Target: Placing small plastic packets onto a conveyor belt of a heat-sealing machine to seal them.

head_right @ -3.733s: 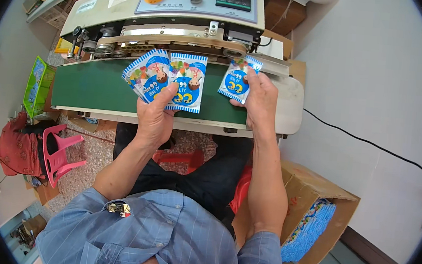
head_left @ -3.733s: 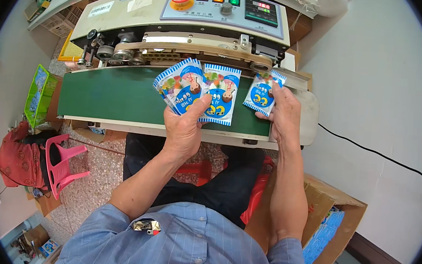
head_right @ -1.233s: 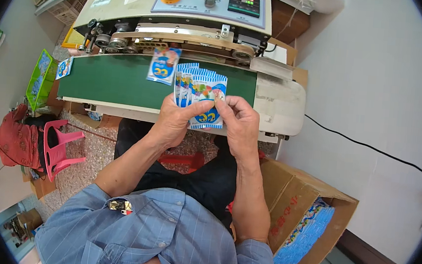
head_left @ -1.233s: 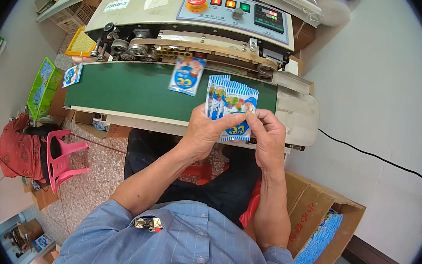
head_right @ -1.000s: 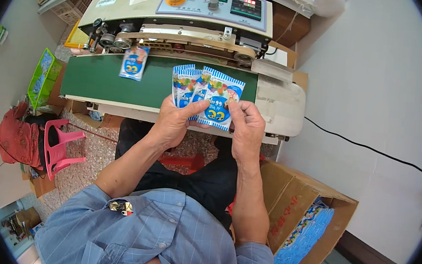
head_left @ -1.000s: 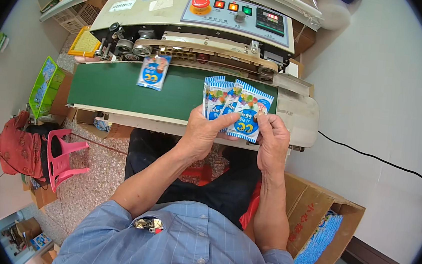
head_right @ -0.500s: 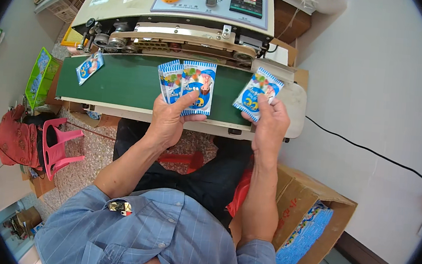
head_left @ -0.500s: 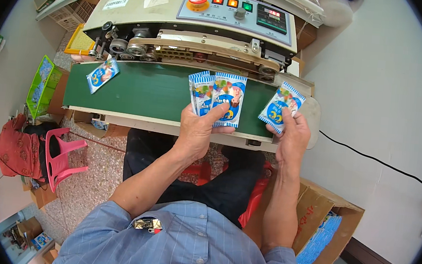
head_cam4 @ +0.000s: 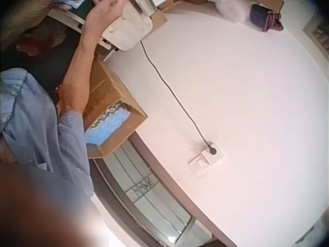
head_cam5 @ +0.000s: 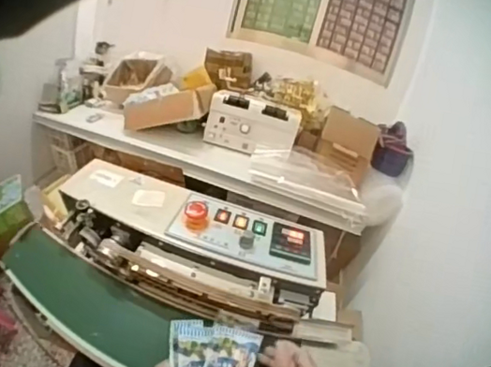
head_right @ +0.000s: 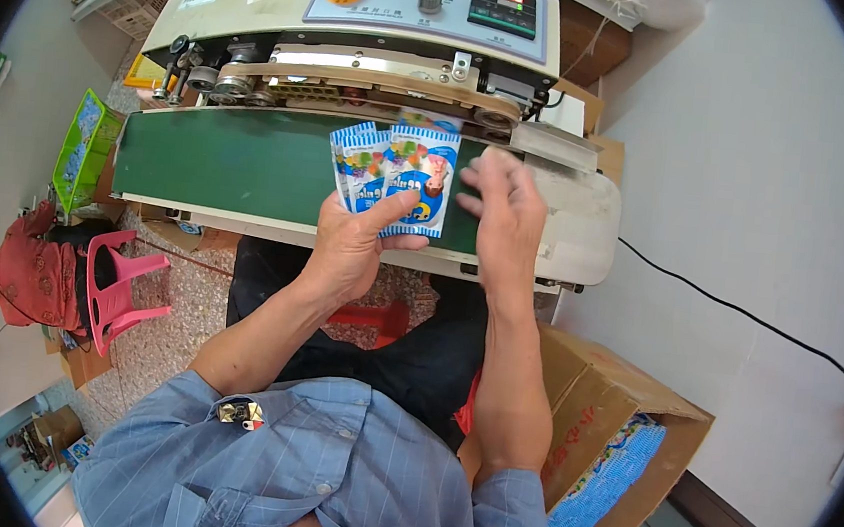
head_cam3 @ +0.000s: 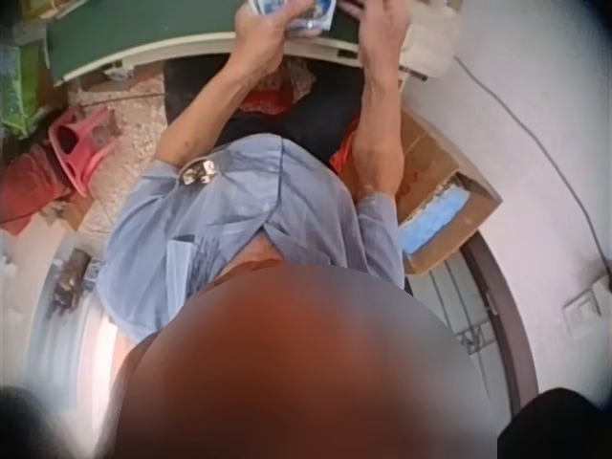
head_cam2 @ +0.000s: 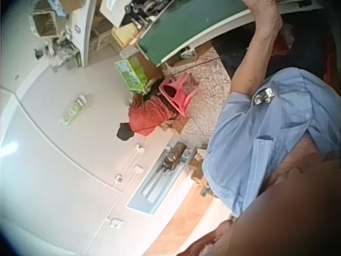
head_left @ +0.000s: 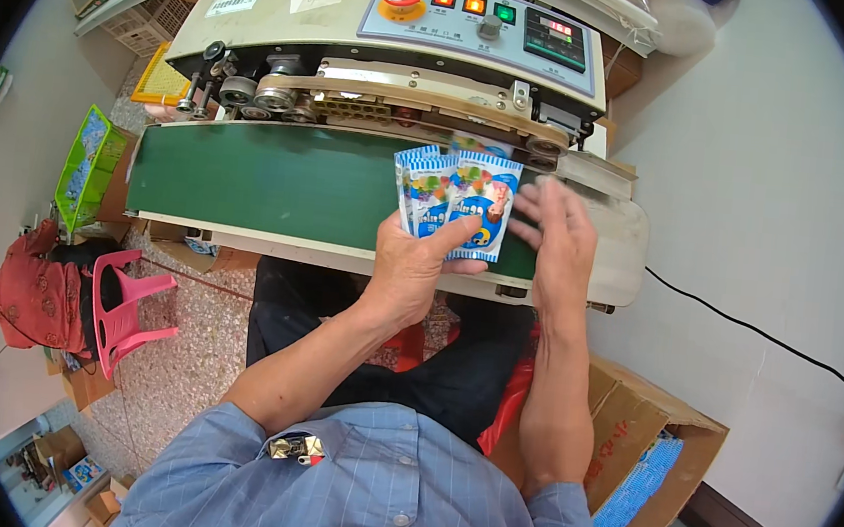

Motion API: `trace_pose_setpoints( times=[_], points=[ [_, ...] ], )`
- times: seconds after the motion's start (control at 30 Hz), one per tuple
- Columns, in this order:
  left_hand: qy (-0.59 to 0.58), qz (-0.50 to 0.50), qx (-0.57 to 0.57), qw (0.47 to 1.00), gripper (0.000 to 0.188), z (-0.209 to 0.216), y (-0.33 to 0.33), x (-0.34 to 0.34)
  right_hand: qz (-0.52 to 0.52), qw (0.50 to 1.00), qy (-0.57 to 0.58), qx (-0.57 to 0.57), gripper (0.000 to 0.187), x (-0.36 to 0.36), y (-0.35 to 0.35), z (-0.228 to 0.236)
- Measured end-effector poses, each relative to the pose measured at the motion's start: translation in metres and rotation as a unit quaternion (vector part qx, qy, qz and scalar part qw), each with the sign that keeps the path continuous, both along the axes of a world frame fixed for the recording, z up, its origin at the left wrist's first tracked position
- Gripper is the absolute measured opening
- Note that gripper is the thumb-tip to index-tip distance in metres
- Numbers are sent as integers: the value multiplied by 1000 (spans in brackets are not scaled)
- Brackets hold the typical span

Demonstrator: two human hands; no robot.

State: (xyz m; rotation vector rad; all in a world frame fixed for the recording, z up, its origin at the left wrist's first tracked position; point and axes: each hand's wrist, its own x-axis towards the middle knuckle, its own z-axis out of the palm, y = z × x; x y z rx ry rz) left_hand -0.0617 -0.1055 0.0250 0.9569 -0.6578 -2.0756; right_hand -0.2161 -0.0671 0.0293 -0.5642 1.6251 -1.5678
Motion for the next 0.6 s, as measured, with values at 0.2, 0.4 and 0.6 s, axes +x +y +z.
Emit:
trace_pose_setpoints(
  times=[0.2,0.4,0.6],
  points=[
    [49,-42,16,998,32,4,7,-5,40,990,-116,-66,26,2,29,-7],
    [26,-58,4,998,33,-1,-3,7,-25,999,-22,38,26,-42,15,1],
    [-23,-31,-3,999,33,-3,-6,8,49,996,-34,70,28,-24,-19,-7]
  ],
)
